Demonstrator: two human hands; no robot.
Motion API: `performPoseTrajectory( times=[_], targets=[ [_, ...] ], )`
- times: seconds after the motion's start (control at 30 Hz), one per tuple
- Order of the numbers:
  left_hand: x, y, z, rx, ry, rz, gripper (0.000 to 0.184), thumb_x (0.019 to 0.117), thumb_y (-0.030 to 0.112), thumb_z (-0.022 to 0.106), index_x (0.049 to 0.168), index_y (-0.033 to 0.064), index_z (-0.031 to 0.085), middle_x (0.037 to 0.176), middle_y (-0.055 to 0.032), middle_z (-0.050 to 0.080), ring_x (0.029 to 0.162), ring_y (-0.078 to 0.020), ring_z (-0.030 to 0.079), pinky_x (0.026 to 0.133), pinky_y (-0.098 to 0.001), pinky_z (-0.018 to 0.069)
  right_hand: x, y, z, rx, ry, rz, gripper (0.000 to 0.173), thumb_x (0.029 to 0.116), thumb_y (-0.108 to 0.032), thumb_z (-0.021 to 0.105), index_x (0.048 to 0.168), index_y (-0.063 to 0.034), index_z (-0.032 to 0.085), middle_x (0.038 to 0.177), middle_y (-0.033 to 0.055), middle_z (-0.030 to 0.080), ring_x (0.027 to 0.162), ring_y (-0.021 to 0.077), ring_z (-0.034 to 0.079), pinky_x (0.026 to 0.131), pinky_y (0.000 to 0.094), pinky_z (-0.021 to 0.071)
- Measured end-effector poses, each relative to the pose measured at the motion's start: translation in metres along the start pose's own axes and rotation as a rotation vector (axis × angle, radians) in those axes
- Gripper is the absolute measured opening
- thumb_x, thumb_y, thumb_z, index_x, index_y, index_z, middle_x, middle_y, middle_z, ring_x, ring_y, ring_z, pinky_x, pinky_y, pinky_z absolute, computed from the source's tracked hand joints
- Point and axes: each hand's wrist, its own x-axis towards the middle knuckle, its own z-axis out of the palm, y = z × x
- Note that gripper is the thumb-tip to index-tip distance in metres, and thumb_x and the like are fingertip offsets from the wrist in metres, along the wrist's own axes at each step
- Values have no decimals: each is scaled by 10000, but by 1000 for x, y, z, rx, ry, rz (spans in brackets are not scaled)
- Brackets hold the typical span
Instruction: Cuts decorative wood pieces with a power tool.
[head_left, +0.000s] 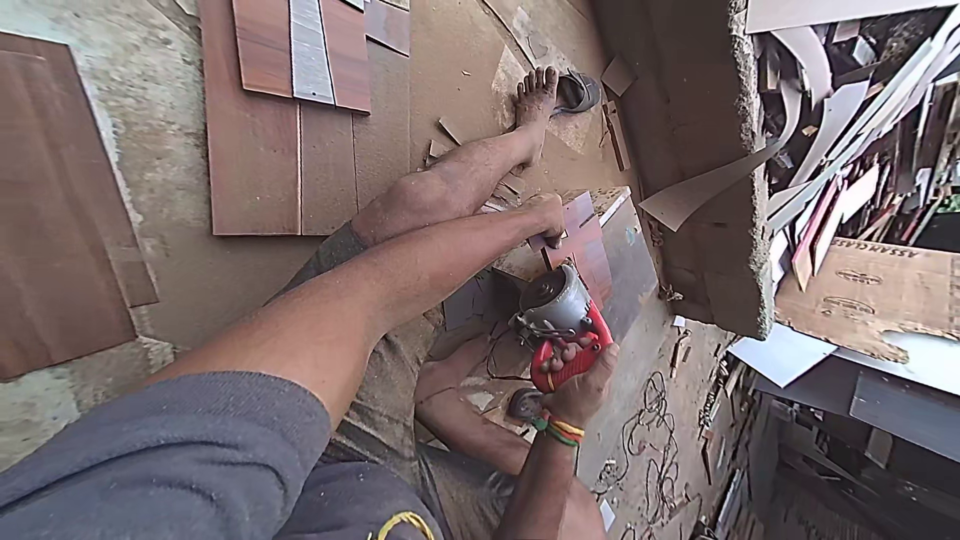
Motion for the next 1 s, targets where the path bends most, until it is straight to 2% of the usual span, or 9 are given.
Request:
performPoseTrajectory(
  times=[0.17, 0.33, 0.47, 0.53, 0.67, 0.77, 0.87, 1.0],
  targets=[
    [2, 1, 0, 12, 0, -8, 788, 722, 280, 920, 1345, -35, 553, 1251, -242, 630, 1172, -385, 634, 936, -573, 540, 2, -1, 0, -2, 7, 4, 628, 1108, -530, 146, 951, -75, 550, 530, -2, 534, 381, 130, 549, 359, 317, 522],
    [5, -1, 2, 12, 6, 1, 752, 711, 279, 924, 1303, -35, 583, 1219, -238, 645, 1150, -381, 644, 920, -578, 546, 3, -3, 1, -7, 20, 13, 625, 1111, -526, 148, 936, -79, 549, 525, -7, 525, 378, 119, 540, 358, 308, 515],
    [-1, 2, -1, 10, -14, -9, 760, 754, 269, 906, 1350, -35, 544, 1246, -247, 632, 1172, -392, 632, 940, -582, 535, 5, -3, 1, -1, 16, 0, 629, 1109, -530, 159, 931, -73, 553, 519, -2, 527, 374, 120, 541, 353, 307, 511],
    [-4, 3, -2, 17, -12, -5, 737, 769, 273, 900, 1337, -46, 554, 1230, -251, 638, 1160, -394, 636, 935, -581, 532, 6, -3, 1, 2, 15, -5, 631, 1109, -530, 160, 932, -66, 550, 515, 4, 524, 372, 127, 541, 351, 316, 512],
    [-2, 2, -1, 4, -9, -8, 764, 742, 267, 912, 1351, -14, 545, 1252, -239, 628, 1175, -388, 630, 937, -581, 536, 7, -2, 0, -13, 5, -16, 636, 1106, -534, 155, 947, -65, 553, 521, 1, 528, 375, 130, 541, 351, 315, 511],
    [0, 1, 1, -19, -6, -13, 753, 734, 236, 911, 1340, -24, 547, 1235, -246, 635, 1157, -394, 637, 926, -583, 538, 7, -3, 1, -9, 11, -7, 624, 1111, -522, 146, 954, -68, 546, 520, -2, 528, 371, 123, 537, 347, 310, 507],
    [-2, 1, -1, 3, -15, -6, 802, 750, 273, 907, 1389, -20, 520, 1272, -250, 621, 1191, -398, 624, 949, -582, 533, 8, -5, 2, -11, 18, -2, 626, 1112, -517, 141, 958, -64, 545, 519, 0, 526, 368, 127, 534, 345, 314, 507],
    [-1, 1, -1, -5, -8, -4, 808, 739, 260, 916, 1386, -22, 522, 1272, -248, 618, 1190, -393, 624, 950, -577, 535, 8, -6, 4, -11, 25, 8, 630, 1112, -520, 145, 944, -65, 547, 514, 0, 527, 369, 127, 539, 347, 313, 509]
  ],
)
